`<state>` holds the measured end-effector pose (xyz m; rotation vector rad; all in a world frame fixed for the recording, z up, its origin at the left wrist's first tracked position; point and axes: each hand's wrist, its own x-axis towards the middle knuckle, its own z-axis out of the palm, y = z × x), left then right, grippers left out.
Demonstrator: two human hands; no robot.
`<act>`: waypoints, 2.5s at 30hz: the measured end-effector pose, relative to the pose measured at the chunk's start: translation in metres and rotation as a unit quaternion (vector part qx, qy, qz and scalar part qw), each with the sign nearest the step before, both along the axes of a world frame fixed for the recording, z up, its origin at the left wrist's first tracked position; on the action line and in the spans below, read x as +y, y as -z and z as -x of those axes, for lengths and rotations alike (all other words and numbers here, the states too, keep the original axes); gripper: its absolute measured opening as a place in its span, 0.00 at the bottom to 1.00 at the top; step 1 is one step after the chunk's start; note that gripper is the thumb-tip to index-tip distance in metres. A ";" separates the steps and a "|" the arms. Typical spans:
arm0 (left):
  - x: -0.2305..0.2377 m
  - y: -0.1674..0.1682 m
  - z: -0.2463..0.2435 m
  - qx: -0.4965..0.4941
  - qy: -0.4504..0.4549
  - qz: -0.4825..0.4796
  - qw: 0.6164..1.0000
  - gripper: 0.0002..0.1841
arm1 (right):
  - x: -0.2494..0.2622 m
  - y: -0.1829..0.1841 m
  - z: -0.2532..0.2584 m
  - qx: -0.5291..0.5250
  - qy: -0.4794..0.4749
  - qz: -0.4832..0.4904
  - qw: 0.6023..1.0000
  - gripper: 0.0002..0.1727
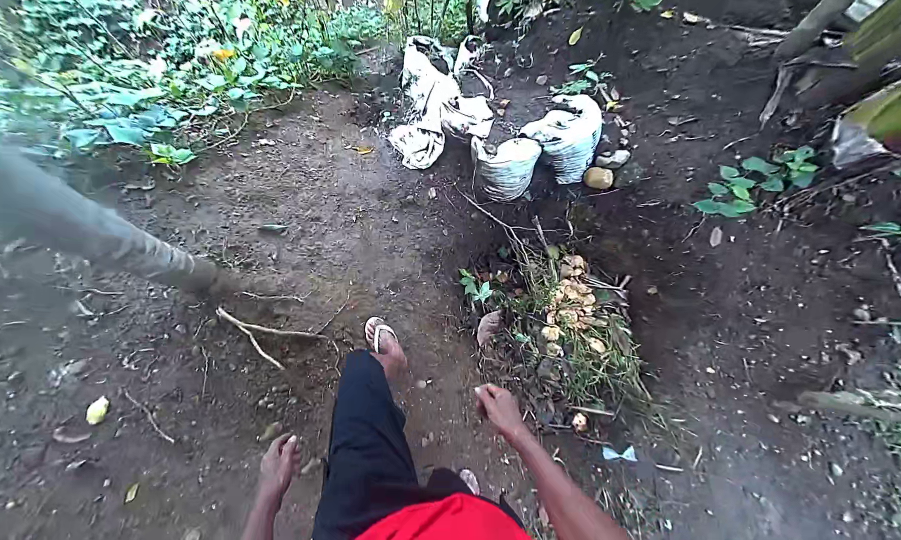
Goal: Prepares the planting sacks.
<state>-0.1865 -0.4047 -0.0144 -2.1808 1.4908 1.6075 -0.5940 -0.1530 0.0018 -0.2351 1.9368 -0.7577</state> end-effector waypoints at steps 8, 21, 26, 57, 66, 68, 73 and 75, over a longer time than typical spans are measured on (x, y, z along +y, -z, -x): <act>-0.178 -0.056 0.132 0.028 0.064 -0.093 0.993 0.23 | -0.182 -0.067 0.100 0.018 0.106 -0.043 0.993 0.18; -0.352 -0.132 0.257 0.014 0.106 -0.132 0.986 0.23 | -0.175 -0.119 0.105 -0.068 0.081 -0.291 0.951 0.23; -0.404 -0.164 0.292 0.000 0.084 -0.140 0.987 0.23 | -0.273 -0.117 0.179 -0.088 -0.061 -0.281 0.954 0.26; -0.812 -0.140 0.954 0.024 0.522 -0.091 0.848 0.23 | -0.615 -0.143 0.353 -0.226 0.341 -0.245 0.879 0.23; -0.819 -0.045 1.043 -0.067 0.629 -0.081 0.770 0.22 | -0.680 -0.026 0.679 -0.053 0.403 -0.133 0.904 0.23; -0.827 -0.024 1.067 -0.086 0.626 -0.084 0.770 0.23 | -0.700 -0.008 0.734 -0.022 0.379 -0.112 0.918 0.23; -0.829 0.040 1.156 -0.119 0.670 -0.083 0.728 0.24 | -0.735 0.076 0.800 0.004 0.322 -0.107 0.941 0.25; -0.825 0.070 1.194 -0.118 0.690 -0.070 0.710 0.24 | -0.746 0.106 0.811 0.006 0.315 -0.111 0.943 0.26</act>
